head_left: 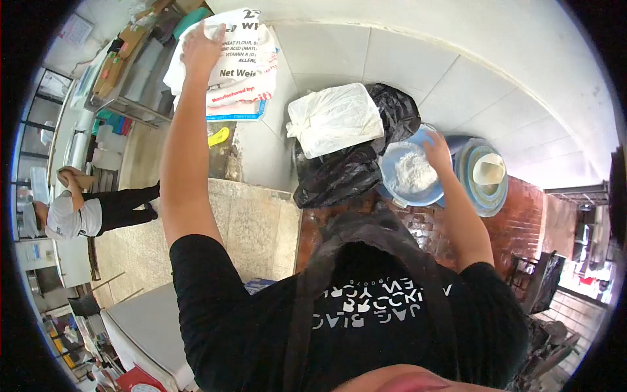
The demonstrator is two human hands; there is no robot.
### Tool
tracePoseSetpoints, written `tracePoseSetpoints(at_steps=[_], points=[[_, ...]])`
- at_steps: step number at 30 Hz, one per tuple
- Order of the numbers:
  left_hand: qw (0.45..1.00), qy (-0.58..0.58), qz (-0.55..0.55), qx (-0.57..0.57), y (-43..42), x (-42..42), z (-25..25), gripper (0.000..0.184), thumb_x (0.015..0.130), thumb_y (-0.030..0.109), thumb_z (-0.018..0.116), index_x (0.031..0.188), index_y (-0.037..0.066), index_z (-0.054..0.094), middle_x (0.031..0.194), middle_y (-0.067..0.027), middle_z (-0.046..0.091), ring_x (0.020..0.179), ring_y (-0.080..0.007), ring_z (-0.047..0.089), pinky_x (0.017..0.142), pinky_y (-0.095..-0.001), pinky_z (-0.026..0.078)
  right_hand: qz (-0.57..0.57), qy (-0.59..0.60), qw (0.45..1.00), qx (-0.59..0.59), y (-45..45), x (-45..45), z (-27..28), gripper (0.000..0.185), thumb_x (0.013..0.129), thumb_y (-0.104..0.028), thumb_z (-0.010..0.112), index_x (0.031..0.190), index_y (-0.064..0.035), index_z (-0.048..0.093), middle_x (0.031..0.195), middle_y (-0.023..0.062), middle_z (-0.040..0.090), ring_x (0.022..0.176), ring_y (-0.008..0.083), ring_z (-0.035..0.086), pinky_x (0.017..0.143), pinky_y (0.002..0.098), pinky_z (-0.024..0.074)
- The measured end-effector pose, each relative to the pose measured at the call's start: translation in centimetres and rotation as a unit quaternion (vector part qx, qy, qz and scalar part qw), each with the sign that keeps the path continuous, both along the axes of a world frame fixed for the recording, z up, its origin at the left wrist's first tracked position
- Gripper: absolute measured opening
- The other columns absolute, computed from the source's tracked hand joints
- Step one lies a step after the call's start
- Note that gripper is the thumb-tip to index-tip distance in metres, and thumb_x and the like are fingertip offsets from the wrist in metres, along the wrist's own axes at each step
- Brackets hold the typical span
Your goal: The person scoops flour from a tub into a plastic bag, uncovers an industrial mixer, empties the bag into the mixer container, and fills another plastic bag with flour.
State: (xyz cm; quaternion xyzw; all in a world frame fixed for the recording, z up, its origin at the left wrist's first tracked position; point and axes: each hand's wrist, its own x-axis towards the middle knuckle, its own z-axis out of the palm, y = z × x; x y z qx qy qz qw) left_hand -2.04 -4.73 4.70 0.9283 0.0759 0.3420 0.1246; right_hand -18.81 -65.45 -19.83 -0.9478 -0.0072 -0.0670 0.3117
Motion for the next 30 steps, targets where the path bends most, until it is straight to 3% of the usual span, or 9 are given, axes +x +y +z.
tracePoseSetpoints(at_steps=[3, 8, 16, 18, 19, 22, 24, 27, 30], points=[[0.999, 0.009, -0.018, 0.047, -1.4, -0.1, 0.3, 0.07, 0.084, 0.071, 0.044, 0.134, 0.024, 0.054, 0.151, -0.0109, 0.033, 0.137, -0.0379, 0.031, 0.105, -0.0651, 0.023, 0.069, 0.122, 0.966, -0.218, -15.2, -7.7, -15.4, 0.029, 0.089, -0.023, 0.051, 0.103, -0.0017, 0.064, 0.106, 0.0245, 0.063, 0.094, 0.0399, 0.062, 0.081, 0.0497, 0.049], [0.923, 0.34, -0.108, 0.147, -2.6, -0.3, -2.4, 0.071, 0.087, 0.068, 0.04, 0.138, 0.02, 0.049, 0.148, -0.015, 0.037, 0.139, -0.0344, 0.03, 0.113, -0.0496, 0.02, 0.153, 0.494, 0.772, -0.37, -23.4, -27.3, -16.5, 0.023, 0.083, -0.021, 0.056, 0.099, -0.0083, 0.067, 0.086, 0.0157, 0.067, 0.08, 0.035, 0.064, 0.073, 0.0456, 0.0518], [0.904, 0.362, -0.138, 0.179, 0.8, 5.9, -5.5, 0.075, 0.087, 0.067, 0.04, 0.14, 0.014, 0.047, 0.145, -0.0208, 0.039, 0.136, -0.0352, 0.034, 0.113, -0.043, 0.024, 0.375, 0.507, 0.651, -0.424, -34.3, -42.0, -22.0, 0.026, 0.078, -0.02, 0.066, 0.103, -0.014, 0.064, 0.086, 0.0069, 0.067, 0.08, 0.0263, 0.065, 0.07, 0.0394, 0.0539], [0.893, 0.36, -0.166, 0.212, -2.0, 3.4, -1.0, 0.072, 0.087, 0.062, 0.049, 0.136, 0.008, 0.05, 0.141, -0.0212, 0.045, 0.129, -0.0363, 0.044, 0.108, -0.0408, 0.033, 0.397, 0.455, 0.66, -0.447, -37.3, -41.1, -25.2, 0.028, 0.076, -0.02, 0.069, 0.104, -0.0154, 0.063, 0.085, 0.0047, 0.067, 0.081, 0.0241, 0.065, 0.069, 0.0379, 0.0544], [0.933, 0.326, -0.129, 0.077, -2.4, 3.5, -0.4, 0.062, 0.087, 0.054, 0.056, 0.132, 0.012, 0.055, 0.13, -0.021, 0.055, 0.122, -0.0345, 0.052, 0.104, -0.0397, 0.038, 0.272, 0.495, 0.749, -0.346, -38.4, -40.3, -25.0, 0.021, 0.079, -0.021, 0.065, 0.099, -0.0149, 0.065, 0.083, 0.0045, 0.066, 0.078, 0.0237, 0.065, 0.068, 0.0374, 0.0544], [0.916, 0.243, -0.135, 0.288, 1.1, 5.7, 1.0, 0.044, 0.086, 0.037, 0.059, 0.126, 0.018, 0.061, 0.115, -0.0201, 0.064, 0.107, -0.0345, 0.061, 0.093, -0.0406, 0.046, 0.082, 0.482, 0.852, -0.186, -41.3, -36.4, -23.9, 0.013, 0.084, -0.022, 0.059, 0.088, -0.0131, 0.067, 0.077, 0.0045, 0.063, 0.073, 0.0232, 0.064, 0.066, 0.036, 0.0542], [0.982, 0.087, -0.047, 0.164, -5.9, 2.0, 2.7, 0.037, 0.084, 0.022, 0.055, 0.119, 0.015, 0.063, 0.107, -0.0203, 0.065, 0.095, -0.0343, 0.062, 0.083, -0.043, 0.048, 0.221, 0.428, 0.796, -0.366, -41.8, -31.9, -22.6, 0.011, 0.082, -0.02, 0.06, 0.083, -0.0117, 0.067, 0.075, 0.0056, 0.063, 0.073, 0.0241, 0.064, 0.064, 0.0354, 0.0539], [0.962, -0.222, -0.052, 0.151, -18.0, -3.5, 3.3, 0.029, 0.086, 0.016, 0.052, 0.111, 0.006, 0.065, 0.097, -0.0205, 0.065, 0.086, -0.0359, 0.062, 0.078, -0.0435, 0.048, 0.178, 0.294, 0.887, -0.307, -42.7, -25.3, -20.1, 0.013, 0.084, -0.02, 0.059, 0.082, -0.0098, 0.068, 0.076, 0.0073, 0.064, 0.073, 0.0269, 0.063, 0.064, 0.0389, 0.0526], [0.998, -0.012, 0.006, -0.066, -29.3, -7.4, -2.6, 0.023, 0.09, 0.019, 0.053, 0.101, 0.002, 0.064, 0.092, -0.0166, 0.064, 0.083, -0.0297, 0.061, 0.077, -0.0378, 0.048, 0.133, 0.371, 0.91, -0.13, -43.1, -18.8, -22.7, 0.016, 0.077, -0.013, 0.062, 0.087, -0.0027, 0.068, 0.092, 0.0249, 0.065, 0.089, 0.0437, 0.063, 0.077, 0.0508, 0.0507]])
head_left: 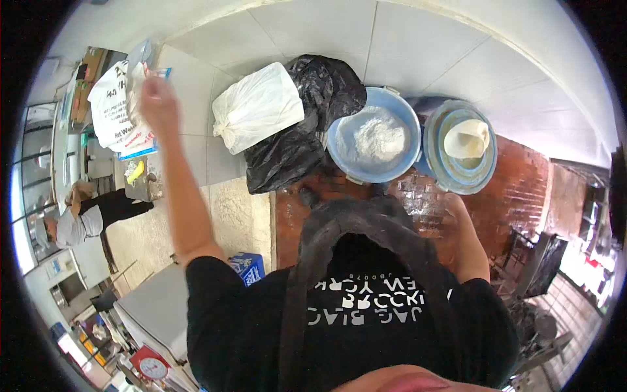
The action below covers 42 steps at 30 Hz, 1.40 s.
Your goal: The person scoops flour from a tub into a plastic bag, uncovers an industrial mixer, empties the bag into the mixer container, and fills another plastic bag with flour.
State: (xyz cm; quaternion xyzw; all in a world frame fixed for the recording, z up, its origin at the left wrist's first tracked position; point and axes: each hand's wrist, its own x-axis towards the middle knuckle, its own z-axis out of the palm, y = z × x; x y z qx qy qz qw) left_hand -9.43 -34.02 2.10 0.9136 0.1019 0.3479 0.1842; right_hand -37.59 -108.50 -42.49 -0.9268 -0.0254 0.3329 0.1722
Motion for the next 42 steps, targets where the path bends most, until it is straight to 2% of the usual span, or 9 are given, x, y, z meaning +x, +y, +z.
tracePoseSetpoints(at_steps=[2, 3, 6, 9, 17, 26, 35, 39, 42], points=[[0.986, -0.017, -0.153, -0.062, -2.2, -0.2, -10.8, 0.019, 0.091, 0.017, 0.056, 0.1, 0.002, 0.064, 0.082, -0.0117, 0.064, 0.078, -0.0228, 0.06, 0.073, -0.0343, 0.048, -0.068, 0.015, 0.997, 0.033, 0.7, 4.3, 0.0, 0.019, 0.081, -0.017, 0.059, 0.087, -0.0013, 0.067, 0.094, 0.0252, 0.065, 0.091, 0.0435, 0.062, 0.079, 0.0505, 0.0498], [0.979, 0.178, -0.058, -0.087, -5.9, -1.8, -12.1, 0.02, 0.089, 0.016, 0.058, 0.102, 0.003, 0.066, 0.081, -0.0102, 0.064, 0.078, -0.0199, 0.061, 0.074, -0.0325, 0.048, -0.098, 0.026, 0.994, 0.049, 1.3, 6.4, 0.3, 0.021, 0.083, -0.019, 0.057, 0.087, -0.0006, 0.067, 0.095, 0.0254, 0.065, 0.092, 0.0433, 0.062, 0.08, 0.0504, 0.0494], [0.95, 0.211, -0.054, -0.221, -8.2, -3.5, -20.1, 0.025, 0.087, 0.017, 0.061, 0.108, 0.007, 0.068, 0.088, -0.01, 0.067, 0.076, -0.0192, 0.06, 0.075, -0.031, 0.048, 0.056, -0.117, 0.982, 0.138, 4.8, 13.5, 2.2, 0.028, 0.087, -0.026, 0.057, 0.092, 0.0, 0.066, 0.094, 0.025, 0.066, 0.094, 0.0417, 0.062, 0.082, 0.0476, 0.0487], [0.965, 0.19, -0.002, -0.181, -5.2, -0.9, -22.1, 0.025, 0.087, 0.018, 0.061, 0.108, 0.007, 0.068, 0.092, -0.0121, 0.068, 0.078, -0.0221, 0.063, 0.076, -0.0331, 0.049, -0.069, -0.083, 0.981, 0.164, 8.8, 20.0, 1.0, 0.031, 0.087, -0.024, 0.059, 0.107, -0.0005, 0.064, 0.1, 0.0194, 0.067, 0.092, 0.0291, 0.066, 0.079, 0.0386, 0.0501], [0.967, 0.256, -0.011, -0.014, 9.5, 16.6, -30.4, 0.032, 0.086, 0.029, 0.06, 0.107, 0.006, 0.067, 0.105, -0.0179, 0.067, 0.099, -0.036, 0.063, 0.085, -0.0409, 0.05, -0.173, -0.03, 0.951, 0.253, 20.0, 25.1, 7.1, 0.036, 0.088, -0.021, 0.062, 0.117, 0.0006, 0.06, 0.115, 0.0206, 0.063, 0.1, 0.0289, 0.062, 0.086, 0.0373, 0.0483], [0.73, 0.642, -0.177, 0.152, 17.3, 30.0, -48.2, 0.04, 0.082, 0.046, 0.058, 0.102, 0.015, 0.072, 0.118, -0.0145, 0.064, 0.109, -0.0306, 0.06, 0.092, -0.0404, 0.048, -0.394, 0.059, 0.871, 0.287, 30.9, 27.0, 4.1, 0.086, 0.091, -0.032, 0.064, 0.152, -0.0157, 0.007, 0.146, 0.0228, 0.034, 0.107, 0.027, 0.058, 0.082, 0.0404, 0.0522], [0.632, 0.538, -0.095, -0.549, 16.4, 27.6, -41.2, 0.045, 0.079, 0.032, 0.072, 0.114, 0.006, 0.064, 0.112, -0.0075, 0.061, 0.105, -0.0214, 0.054, 0.087, -0.036, 0.045, -0.441, 0.157, 0.739, 0.485, 44.6, 37.8, 1.0, 0.084, 0.09, -0.039, 0.063, 0.153, -0.0226, 0.009, 0.147, 0.0116, 0.037, 0.113, 0.0294, 0.053, 0.087, 0.0448, 0.0479], [0.8, 0.202, -0.08, -0.559, 15.7, 20.9, -32.0, 0.043, 0.08, 0.024, 0.072, 0.114, 0.001, 0.063, 0.112, -0.0072, 0.061, 0.101, -0.0181, 0.055, 0.082, -0.0332, 0.045, -0.463, 0.147, 0.695, 0.53, 51.1, 43.2, 3.7, 0.061, 0.094, -0.03, 0.058, 0.146, -0.0088, 0.033, 0.135, 0.0067, 0.051, 0.109, 0.0216, 0.056, 0.091, 0.0384, 0.0459], [0.798, 0.046, -0.09, -0.594, 15.9, 17.1, -28.1, 0.043, 0.081, 0.02, 0.071, 0.116, -0.002, 0.061, 0.116, -0.0115, 0.059, 0.104, -0.0202, 0.055, 0.086, -0.0361, 0.045, -0.347, 0.243, 0.729, 0.537, 53.1, 47.0, -2.1, 0.045, 0.095, -0.027, 0.056, 0.133, -0.0051, 0.049, 0.127, 0.0068, 0.058, 0.105, 0.0193, 0.058, 0.09, 0.0343, 0.0468]])
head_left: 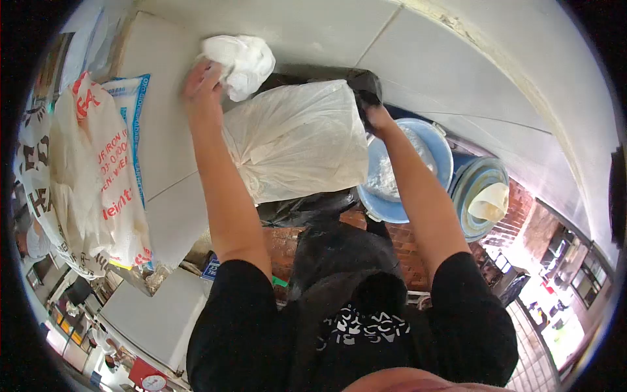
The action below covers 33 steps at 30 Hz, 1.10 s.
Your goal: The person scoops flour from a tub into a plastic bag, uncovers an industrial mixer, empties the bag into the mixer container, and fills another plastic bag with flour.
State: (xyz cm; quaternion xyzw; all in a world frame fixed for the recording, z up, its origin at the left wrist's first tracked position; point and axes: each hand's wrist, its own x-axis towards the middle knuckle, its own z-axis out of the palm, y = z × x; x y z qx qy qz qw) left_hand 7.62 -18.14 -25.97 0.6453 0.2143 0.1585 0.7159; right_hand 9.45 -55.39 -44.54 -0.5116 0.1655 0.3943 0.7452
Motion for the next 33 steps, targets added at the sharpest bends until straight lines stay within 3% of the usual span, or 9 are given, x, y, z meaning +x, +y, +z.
tracePoseSetpoints(at_steps=[6, 14, 17, 21, 24, 28, 30, 32, 33], points=[[0.985, -0.084, 0.033, -0.144, -2.5, -3.1, 4.0, 0.041, 0.085, 0.007, 0.065, 0.123, -0.006, 0.054, 0.12, -0.0139, 0.056, 0.114, -0.026, 0.054, 0.093, -0.0423, 0.046, 0.311, -0.213, 0.895, -0.237, 6.6, 3.5, -1.0, 0.031, 0.09, -0.02, 0.056, 0.116, -0.0031, 0.064, 0.11, 0.0108, 0.067, 0.1, 0.0202, 0.061, 0.082, 0.0358, 0.0502], [0.982, -0.049, 0.081, -0.165, -3.2, -3.9, 0.0, 0.034, 0.081, 0.002, 0.067, 0.113, -0.006, 0.058, 0.108, -0.0116, 0.058, 0.097, -0.0227, 0.059, 0.083, -0.0351, 0.049, 0.186, -0.285, 0.877, -0.339, -1.3, 1.7, 0.9, 0.03, 0.085, -0.013, 0.057, 0.111, -0.0008, 0.066, 0.102, 0.0138, 0.07, 0.095, 0.0247, 0.064, 0.082, 0.0357, 0.0493], [0.981, -0.023, 0.098, -0.163, -4.9, -3.9, 0.5, 0.032, 0.08, 0.002, 0.068, 0.11, -0.005, 0.058, 0.105, -0.011, 0.058, 0.096, -0.0217, 0.059, 0.082, -0.0335, 0.049, -0.055, -0.221, 0.945, -0.233, -0.6, 0.8, 5.0, 0.036, 0.091, -0.015, 0.05, 0.123, -0.0021, 0.059, 0.115, 0.0094, 0.064, 0.108, 0.0204, 0.059, 0.091, 0.0339, 0.0462], [0.985, -0.02, 0.107, -0.134, -7.9, -4.7, 1.7, 0.031, 0.079, 0.001, 0.068, 0.108, -0.005, 0.058, 0.101, -0.0106, 0.058, 0.095, -0.0216, 0.059, 0.081, -0.0328, 0.049, 0.074, -0.116, 0.99, -0.015, 2.0, 1.7, 2.0, 0.038, 0.094, -0.024, 0.047, 0.12, -0.0007, 0.062, 0.123, 0.015, 0.062, 0.113, 0.0258, 0.056, 0.099, 0.0339, 0.039], [0.994, -0.006, 0.097, -0.057, -9.7, -5.9, 2.4, 0.036, 0.079, 0.001, 0.069, 0.112, -0.004, 0.056, 0.102, -0.0108, 0.057, 0.094, -0.0211, 0.059, 0.082, -0.0318, 0.049, 0.119, -0.298, 0.919, -0.227, 0.4, 2.5, 4.9, 0.046, 0.093, -0.024, 0.051, 0.132, -0.0003, 0.051, 0.124, 0.0144, 0.06, 0.116, 0.0209, 0.054, 0.1, 0.033, 0.0397], [0.995, 0.028, 0.054, 0.073, -16.9, -6.8, 5.3, 0.05, 0.077, 0.002, 0.071, 0.122, 0.0, 0.049, 0.105, -0.0115, 0.057, 0.094, -0.0204, 0.059, 0.081, -0.0306, 0.049, -0.012, -0.325, 0.933, -0.15, -4.2, -3.4, 17.5, 0.056, 0.09, -0.032, 0.059, 0.134, 0.0003, 0.048, 0.118, 0.0157, 0.062, 0.109, 0.0204, 0.058, 0.095, 0.0321, 0.042], [0.993, -0.093, -0.018, 0.067, -22.7, -7.0, 5.2, 0.062, 0.074, 0.007, 0.075, 0.127, 0.0, 0.043, 0.106, -0.0125, 0.058, 0.096, -0.023, 0.059, 0.081, -0.0331, 0.049, -0.058, -0.367, 0.926, -0.063, -6.1, -7.0, 21.0, 0.058, 0.087, -0.037, 0.065, 0.13, 0.0002, 0.051, 0.109, 0.0189, 0.065, 0.099, 0.021, 0.062, 0.087, 0.0347, 0.0466], [0.959, -0.124, -0.067, 0.246, -29.1, -7.9, 4.7, 0.064, 0.071, 0.011, 0.078, 0.125, -0.001, 0.045, 0.106, -0.0138, 0.06, 0.099, -0.0247, 0.06, 0.083, -0.0351, 0.049, 0.012, -0.372, 0.902, -0.22, -9.7, -8.8, 21.8, 0.061, 0.086, -0.038, 0.067, 0.13, 0.0012, 0.05, 0.106, 0.0183, 0.065, 0.095, 0.0212, 0.062, 0.082, 0.0364, 0.0478], [0.983, -0.038, -0.172, 0.043, -32.3, -7.8, 2.6, 0.057, 0.071, 0.019, 0.079, 0.117, -0.003, 0.053, 0.102, -0.0157, 0.064, 0.093, -0.0258, 0.062, 0.083, -0.0359, 0.049, 0.046, -0.372, 0.88, -0.294, -11.6, -9.5, 22.3, 0.062, 0.086, -0.038, 0.068, 0.129, 0.0016, 0.05, 0.105, 0.018, 0.066, 0.092, 0.0214, 0.062, 0.08, 0.0373, 0.0484]])
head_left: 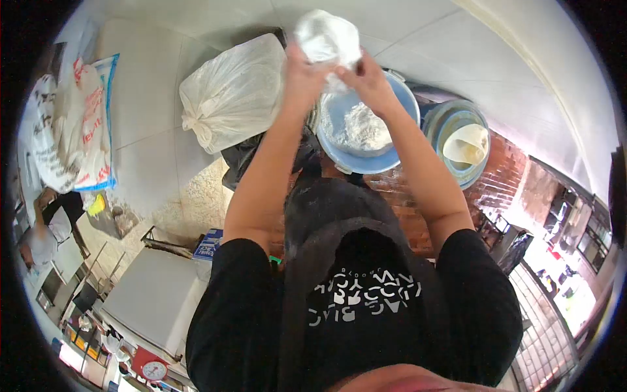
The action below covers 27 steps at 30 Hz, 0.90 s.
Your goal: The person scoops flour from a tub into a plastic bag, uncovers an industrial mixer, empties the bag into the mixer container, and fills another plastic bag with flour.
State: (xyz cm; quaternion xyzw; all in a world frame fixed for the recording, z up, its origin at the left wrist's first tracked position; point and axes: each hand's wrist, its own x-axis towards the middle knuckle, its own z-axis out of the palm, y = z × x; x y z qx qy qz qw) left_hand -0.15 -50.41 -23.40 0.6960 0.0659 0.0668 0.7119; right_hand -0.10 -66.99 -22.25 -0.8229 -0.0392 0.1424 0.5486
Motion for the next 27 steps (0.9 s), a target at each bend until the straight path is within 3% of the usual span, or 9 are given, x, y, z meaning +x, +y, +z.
tracePoseSetpoints(at_steps=[2, 5, 8, 10, 11, 14, 19, 25, 27], points=[[0.988, 0.102, -0.044, 0.105, -5.4, -2.3, 3.4, 0.039, 0.078, 0.026, 0.073, 0.1, -0.004, 0.065, 0.088, -0.0178, 0.069, 0.081, -0.0246, 0.066, 0.077, -0.0365, 0.05, -0.116, 0.035, 0.993, 0.014, -4.2, -1.7, 1.0, 0.047, 0.086, -0.032, 0.068, 0.115, 0.0037, 0.058, 0.091, 0.0138, 0.065, 0.08, 0.0179, 0.059, 0.072, 0.0343, 0.0482], [0.974, 0.177, -0.049, 0.135, -9.9, -3.8, -1.4, 0.047, 0.087, 0.026, 0.068, 0.121, -0.004, 0.056, 0.108, -0.0176, 0.066, 0.096, -0.0245, 0.065, 0.078, -0.035, 0.053, -0.295, 0.038, 0.94, 0.169, -12.8, -2.8, -5.1, 0.033, 0.091, -0.028, 0.061, 0.103, 0.0029, 0.063, 0.081, 0.0121, 0.065, 0.072, 0.0196, 0.057, 0.072, 0.0314, 0.0464], [0.925, 0.146, -0.072, 0.342, -10.2, -5.7, -12.5, 0.051, 0.091, 0.025, 0.063, 0.129, -0.006, 0.046, 0.111, -0.0203, 0.062, 0.095, -0.0285, 0.065, 0.074, -0.0355, 0.058, -0.289, -0.025, 0.953, -0.088, -19.3, -5.4, -5.0, 0.032, 0.096, -0.027, 0.053, 0.096, 0.0033, 0.063, 0.069, 0.0091, 0.063, 0.065, 0.0165, 0.055, 0.063, 0.0268, 0.0446], [0.935, 0.262, 0.135, -0.198, -11.3, -6.7, -8.5, 0.04, 0.096, 0.019, 0.054, 0.127, -0.004, 0.044, 0.114, -0.0223, 0.058, 0.088, -0.0331, 0.066, 0.067, -0.039, 0.061, -0.354, 0.044, 0.923, 0.145, -23.5, -6.9, -6.4, 0.033, 0.096, -0.027, 0.052, 0.095, 0.0033, 0.062, 0.067, 0.009, 0.061, 0.062, 0.0166, 0.057, 0.061, 0.0278, 0.0467], [0.915, 0.274, 0.177, -0.236, -10.9, -6.4, -7.5, 0.032, 0.097, 0.013, 0.051, 0.125, -0.002, 0.045, 0.117, -0.0208, 0.057, 0.084, -0.0326, 0.066, 0.067, -0.042, 0.06, -0.374, 0.061, 0.911, 0.16, -25.5, -7.3, -6.5, 0.03, 0.097, -0.026, 0.052, 0.098, 0.0034, 0.059, 0.066, 0.0058, 0.056, 0.061, 0.0138, 0.06, 0.057, 0.0285, 0.0538], [0.972, 0.166, 0.101, -0.131, -11.4, -7.5, -2.8, 0.033, 0.095, 0.009, 0.052, 0.126, -0.001, 0.045, 0.116, -0.0159, 0.058, 0.089, -0.0274, 0.065, 0.074, -0.0405, 0.058, -0.295, 0.015, 0.952, 0.08, -26.9, -7.9, -5.0, 0.029, 0.097, -0.025, 0.052, 0.097, 0.0025, 0.059, 0.069, 0.0064, 0.058, 0.063, 0.0147, 0.06, 0.063, 0.0275, 0.0538], [0.984, 0.098, 0.002, -0.152, -15.4, -8.4, 2.0, 0.03, 0.093, 0.005, 0.056, 0.122, 0.0, 0.051, 0.106, -0.0095, 0.062, 0.091, -0.0201, 0.062, 0.08, -0.0339, 0.052, -0.094, -0.073, 0.992, -0.037, -19.5, -8.9, -1.2, 0.069, 0.086, -0.045, 0.065, 0.134, -0.0006, 0.041, 0.113, 0.0198, 0.061, 0.11, 0.0288, 0.058, 0.096, 0.04, 0.0439], [0.948, 0.117, 0.036, -0.293, -14.7, -9.6, 4.8, 0.026, 0.093, 0.006, 0.056, 0.118, 0.0, 0.056, 0.092, -0.0071, 0.064, 0.079, -0.0174, 0.06, 0.073, -0.0328, 0.051, 0.045, -0.042, 0.969, -0.239, -17.1, -7.2, -0.4, 0.046, 0.084, -0.03, 0.065, 0.124, -0.0079, 0.057, 0.125, 0.022, 0.057, 0.112, 0.0373, 0.057, 0.092, 0.0428, 0.048], [0.989, 0.084, 0.076, -0.091, -12.7, -10.0, 6.2, 0.023, 0.089, 0.003, 0.058, 0.111, 0.0, 0.06, 0.092, -0.009, 0.066, 0.08, -0.0192, 0.063, 0.072, -0.0336, 0.051, 0.017, -0.147, 0.953, -0.265, -19.0, -7.7, -2.2, 0.035, 0.081, -0.023, 0.063, 0.114, -0.0103, 0.063, 0.118, 0.0211, 0.059, 0.107, 0.0381, 0.058, 0.09, 0.0445, 0.0485]])
